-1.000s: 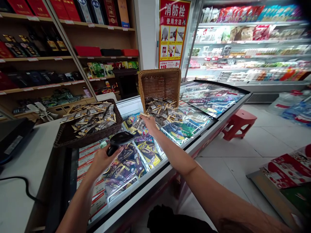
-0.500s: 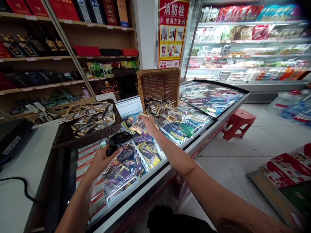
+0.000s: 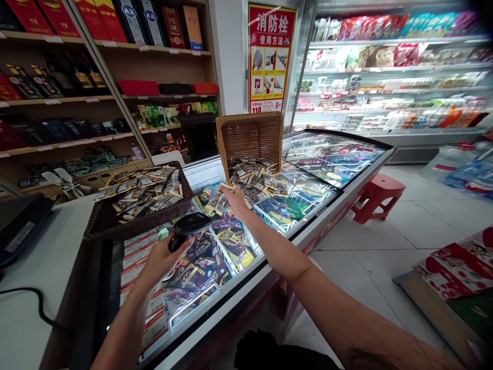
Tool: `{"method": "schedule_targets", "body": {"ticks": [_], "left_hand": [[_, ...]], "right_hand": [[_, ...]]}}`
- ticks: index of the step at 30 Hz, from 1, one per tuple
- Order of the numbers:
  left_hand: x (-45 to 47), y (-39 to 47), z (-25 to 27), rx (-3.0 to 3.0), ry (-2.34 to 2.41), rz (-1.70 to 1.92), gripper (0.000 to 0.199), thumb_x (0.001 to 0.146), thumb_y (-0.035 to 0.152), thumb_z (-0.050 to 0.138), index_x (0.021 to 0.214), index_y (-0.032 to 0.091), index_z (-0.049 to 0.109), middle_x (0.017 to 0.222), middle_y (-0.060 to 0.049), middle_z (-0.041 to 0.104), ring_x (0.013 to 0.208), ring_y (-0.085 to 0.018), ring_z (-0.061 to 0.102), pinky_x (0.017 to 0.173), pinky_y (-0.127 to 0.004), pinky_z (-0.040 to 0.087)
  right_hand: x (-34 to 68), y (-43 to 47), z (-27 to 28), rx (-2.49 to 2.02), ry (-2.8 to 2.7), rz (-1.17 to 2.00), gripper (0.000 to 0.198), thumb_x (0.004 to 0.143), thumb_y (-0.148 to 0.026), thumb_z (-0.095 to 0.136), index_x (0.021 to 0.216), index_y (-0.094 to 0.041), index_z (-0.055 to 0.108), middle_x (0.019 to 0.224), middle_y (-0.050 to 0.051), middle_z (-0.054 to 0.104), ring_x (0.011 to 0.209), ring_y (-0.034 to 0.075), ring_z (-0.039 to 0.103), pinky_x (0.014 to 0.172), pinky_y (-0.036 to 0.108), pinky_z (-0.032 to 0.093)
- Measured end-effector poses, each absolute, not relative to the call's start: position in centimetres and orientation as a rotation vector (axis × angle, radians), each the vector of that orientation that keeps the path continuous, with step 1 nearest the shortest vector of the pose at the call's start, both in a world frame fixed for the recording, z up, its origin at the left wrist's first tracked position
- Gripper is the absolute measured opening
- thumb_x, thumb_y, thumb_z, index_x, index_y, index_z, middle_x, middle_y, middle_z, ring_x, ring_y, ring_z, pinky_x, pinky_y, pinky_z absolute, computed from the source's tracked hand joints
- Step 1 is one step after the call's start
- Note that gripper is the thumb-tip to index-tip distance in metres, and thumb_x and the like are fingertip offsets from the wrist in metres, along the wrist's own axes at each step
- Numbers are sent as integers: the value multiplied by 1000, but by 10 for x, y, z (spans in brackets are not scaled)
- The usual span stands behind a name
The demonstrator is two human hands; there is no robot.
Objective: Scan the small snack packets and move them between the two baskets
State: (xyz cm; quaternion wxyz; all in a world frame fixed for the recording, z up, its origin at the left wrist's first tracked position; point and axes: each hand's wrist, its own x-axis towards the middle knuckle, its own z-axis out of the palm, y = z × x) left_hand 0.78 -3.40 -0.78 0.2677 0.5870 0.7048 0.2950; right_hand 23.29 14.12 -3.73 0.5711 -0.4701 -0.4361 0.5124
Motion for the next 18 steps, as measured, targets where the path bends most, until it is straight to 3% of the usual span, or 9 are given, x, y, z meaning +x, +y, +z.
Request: {"method": "schedule_targets", "body": {"ticks": [7,18], "left_hand": [[0,-30,-19,1482,1827,920,70,62,92,77,71,26,57,49,3,54,44,-15,47,41,-25,33],[6,-35,-14,1505,1859,963,67,68,90,73,75,24,63,50,3,52,47,-16,46,43,-25,31]], "right_hand": [[231,137,-37,-1097,-1006,1287,30,102,-43,77,82,-26,62,56,-8,33,51,13,34,48,27,37],[233,158,-38,-1101,-896,1164,34,101,-51,71,82,-25,59,57,-8,36,52,13,37,49,27,34]]}}
